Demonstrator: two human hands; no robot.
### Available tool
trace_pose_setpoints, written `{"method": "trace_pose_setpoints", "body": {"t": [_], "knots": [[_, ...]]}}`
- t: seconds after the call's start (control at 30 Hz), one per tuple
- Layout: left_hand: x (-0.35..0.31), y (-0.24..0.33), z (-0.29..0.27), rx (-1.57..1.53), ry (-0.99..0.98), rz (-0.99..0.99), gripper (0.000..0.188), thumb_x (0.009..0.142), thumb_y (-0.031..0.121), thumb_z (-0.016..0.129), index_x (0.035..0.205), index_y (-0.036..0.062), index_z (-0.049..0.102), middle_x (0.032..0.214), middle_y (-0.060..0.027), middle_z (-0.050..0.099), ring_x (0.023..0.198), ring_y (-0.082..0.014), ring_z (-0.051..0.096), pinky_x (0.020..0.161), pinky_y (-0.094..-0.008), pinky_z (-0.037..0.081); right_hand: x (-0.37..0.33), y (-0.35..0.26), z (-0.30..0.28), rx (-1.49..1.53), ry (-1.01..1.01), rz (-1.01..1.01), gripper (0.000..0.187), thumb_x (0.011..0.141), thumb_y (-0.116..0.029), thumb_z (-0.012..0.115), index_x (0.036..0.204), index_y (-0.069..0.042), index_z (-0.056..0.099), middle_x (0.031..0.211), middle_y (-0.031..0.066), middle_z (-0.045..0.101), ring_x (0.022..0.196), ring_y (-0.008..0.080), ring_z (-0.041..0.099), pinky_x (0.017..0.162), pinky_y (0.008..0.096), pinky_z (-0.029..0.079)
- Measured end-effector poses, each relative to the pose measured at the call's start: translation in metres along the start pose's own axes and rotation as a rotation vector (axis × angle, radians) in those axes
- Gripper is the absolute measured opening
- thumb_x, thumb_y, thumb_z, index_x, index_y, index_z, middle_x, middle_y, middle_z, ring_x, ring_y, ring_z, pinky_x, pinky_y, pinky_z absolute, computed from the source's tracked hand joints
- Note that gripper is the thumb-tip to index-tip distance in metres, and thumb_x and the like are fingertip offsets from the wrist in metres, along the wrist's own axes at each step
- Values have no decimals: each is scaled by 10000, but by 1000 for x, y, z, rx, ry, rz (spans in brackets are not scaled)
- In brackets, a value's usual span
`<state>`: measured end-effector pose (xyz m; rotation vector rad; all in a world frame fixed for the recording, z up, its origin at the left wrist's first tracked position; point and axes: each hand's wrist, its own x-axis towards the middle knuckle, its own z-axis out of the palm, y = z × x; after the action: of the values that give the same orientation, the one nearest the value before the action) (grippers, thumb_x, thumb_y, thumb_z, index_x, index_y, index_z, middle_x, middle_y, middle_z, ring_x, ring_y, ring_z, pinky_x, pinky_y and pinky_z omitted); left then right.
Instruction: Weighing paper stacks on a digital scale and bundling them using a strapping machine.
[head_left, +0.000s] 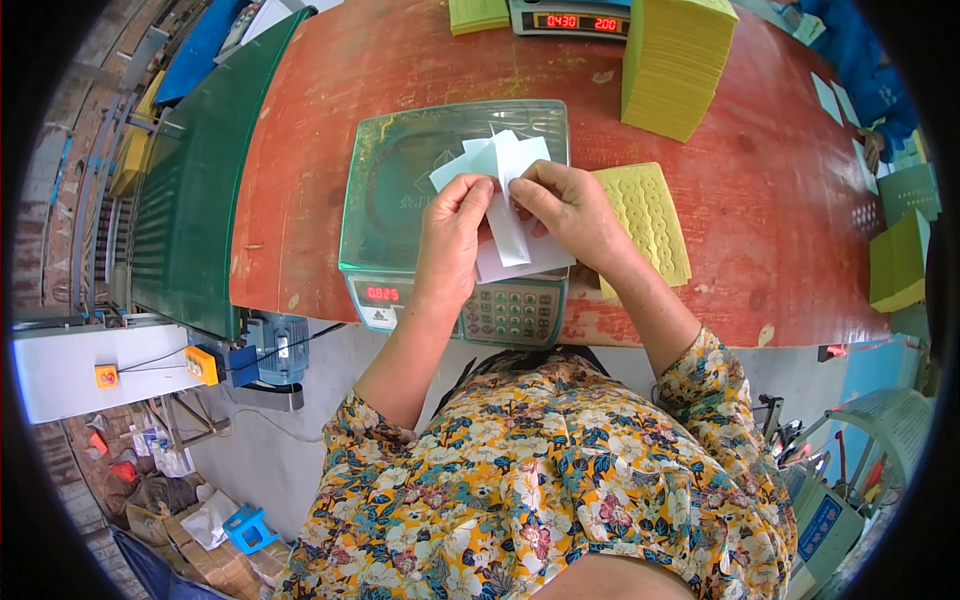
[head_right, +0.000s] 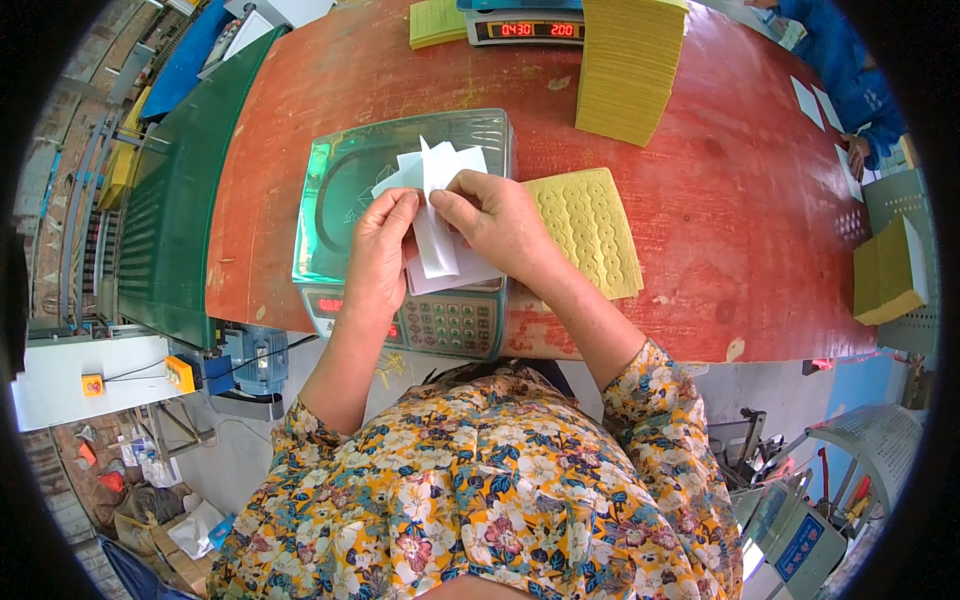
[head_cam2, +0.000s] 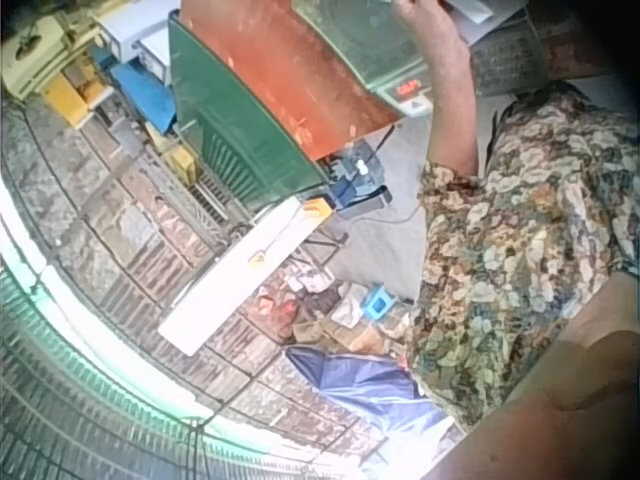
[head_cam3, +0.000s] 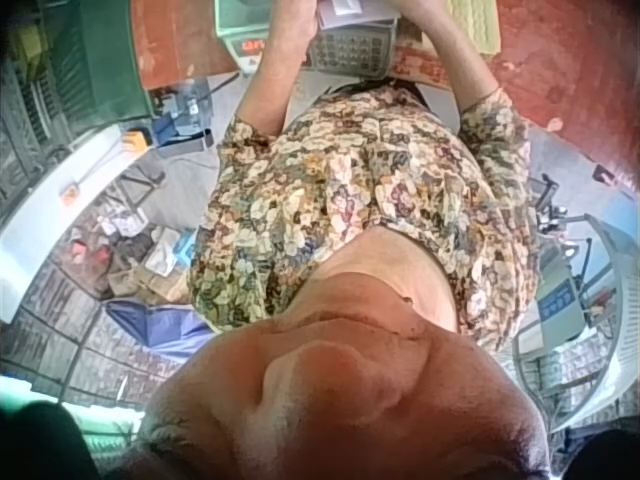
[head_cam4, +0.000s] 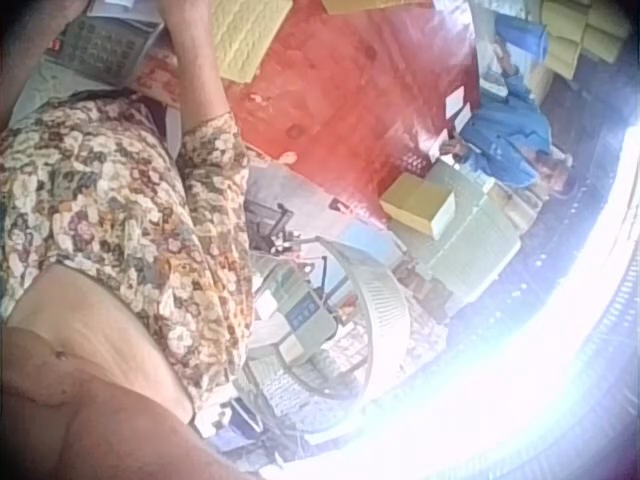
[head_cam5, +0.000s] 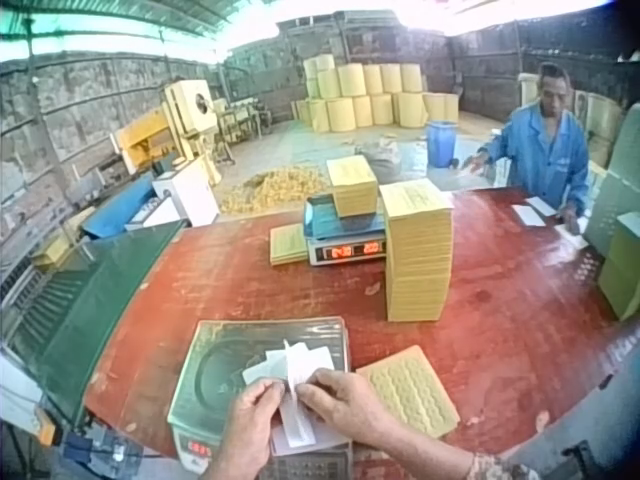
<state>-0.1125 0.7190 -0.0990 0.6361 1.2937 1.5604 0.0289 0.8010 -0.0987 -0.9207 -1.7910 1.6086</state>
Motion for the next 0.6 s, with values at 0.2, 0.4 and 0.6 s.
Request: {"method": "trace_pose_setpoints", "body": {"t": [0.2,0.4,0.6], "knots": [[-5,0,-3,136,-5,-5,123,984,125,560,1015,36,638,942,-23,626,831,-77,594,743,-251,528,-12,-24,-7,-282,7,-120,296,903,-258,670,887,36,637,713,84,620,638,121,547,599,311,468],[-6,-6,-1,123,21,77,428,932,4,543,1353,16,465,932,-50,620,792,-86,562,707,-241,478,-8,-12,-26,-466,-46,-19,250,806,-207,687,801,42,664,730,230,638,646,339,630,633,402,500],[-5,-6,-3,-18,43,95,729,917,-39,522,1547,48,165,1033,-113,622,879,-129,598,752,-275,508,-13,-8,-13,-495,123,-49,218,807,-207,687,801,11,669,730,219,635,671,362,643,628,421,497]]}}
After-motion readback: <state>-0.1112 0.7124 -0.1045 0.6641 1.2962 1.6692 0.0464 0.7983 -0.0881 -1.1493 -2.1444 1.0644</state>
